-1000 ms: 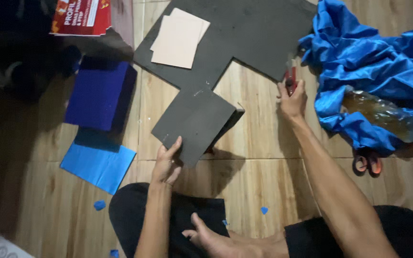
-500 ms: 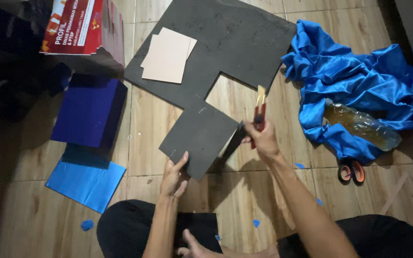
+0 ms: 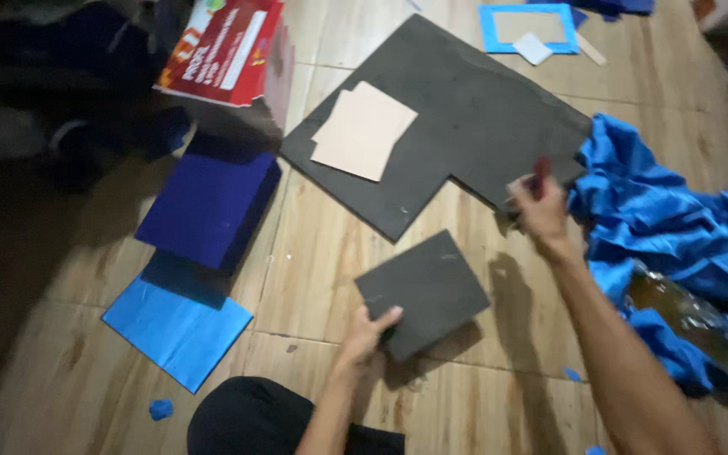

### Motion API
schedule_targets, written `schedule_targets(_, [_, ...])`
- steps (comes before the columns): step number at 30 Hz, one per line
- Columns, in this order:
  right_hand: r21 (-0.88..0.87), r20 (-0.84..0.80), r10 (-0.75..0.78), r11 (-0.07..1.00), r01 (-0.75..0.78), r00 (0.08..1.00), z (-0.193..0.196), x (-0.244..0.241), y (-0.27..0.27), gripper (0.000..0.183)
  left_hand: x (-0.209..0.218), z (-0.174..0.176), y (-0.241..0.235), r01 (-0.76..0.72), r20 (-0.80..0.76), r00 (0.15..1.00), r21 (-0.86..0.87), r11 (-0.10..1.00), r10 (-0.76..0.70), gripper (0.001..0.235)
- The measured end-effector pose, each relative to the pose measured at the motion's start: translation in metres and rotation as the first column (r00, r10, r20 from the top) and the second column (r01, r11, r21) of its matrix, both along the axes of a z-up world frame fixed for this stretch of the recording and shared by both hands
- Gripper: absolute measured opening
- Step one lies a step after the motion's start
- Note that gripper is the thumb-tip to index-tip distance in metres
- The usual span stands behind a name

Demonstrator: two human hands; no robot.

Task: The person sits on the floor and uses a utility knife to cut a large black foam sheet. They place a beige square template on the foam to guide the cutting process, trimming the foam to match the template's shape. The person handles the foam pieces and the template, adjusting their positions as they work.

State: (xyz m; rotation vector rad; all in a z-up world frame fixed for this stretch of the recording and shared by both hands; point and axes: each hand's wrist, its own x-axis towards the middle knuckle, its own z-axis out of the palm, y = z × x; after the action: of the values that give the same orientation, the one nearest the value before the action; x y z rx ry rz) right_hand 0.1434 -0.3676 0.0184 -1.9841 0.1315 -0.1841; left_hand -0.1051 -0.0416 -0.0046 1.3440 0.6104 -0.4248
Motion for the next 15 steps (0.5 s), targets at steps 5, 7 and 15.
schedule_targets(5, [-0.041,-0.312,0.080,0.994,-0.098,0.947,0.033,-0.003,0.182,0.021,-0.009,-0.045,-0.032,-0.176,-0.132,0.979,-0.189,0.966,0.153,0.064])
schedule_targets(7, [-0.078,-0.312,0.067,0.992,-0.096,0.948,0.027,0.019,0.231,0.028,-0.007,-0.046,-0.036,-0.108,-0.118,0.989,-0.120,0.987,0.094,0.058])
schedule_targets(15, [-0.318,-0.431,-0.360,0.919,0.234,0.827,0.020,0.077,0.320,0.064,-0.009,-0.063,-0.037,0.000,0.127,0.991,-0.229,0.973,0.029,0.049])
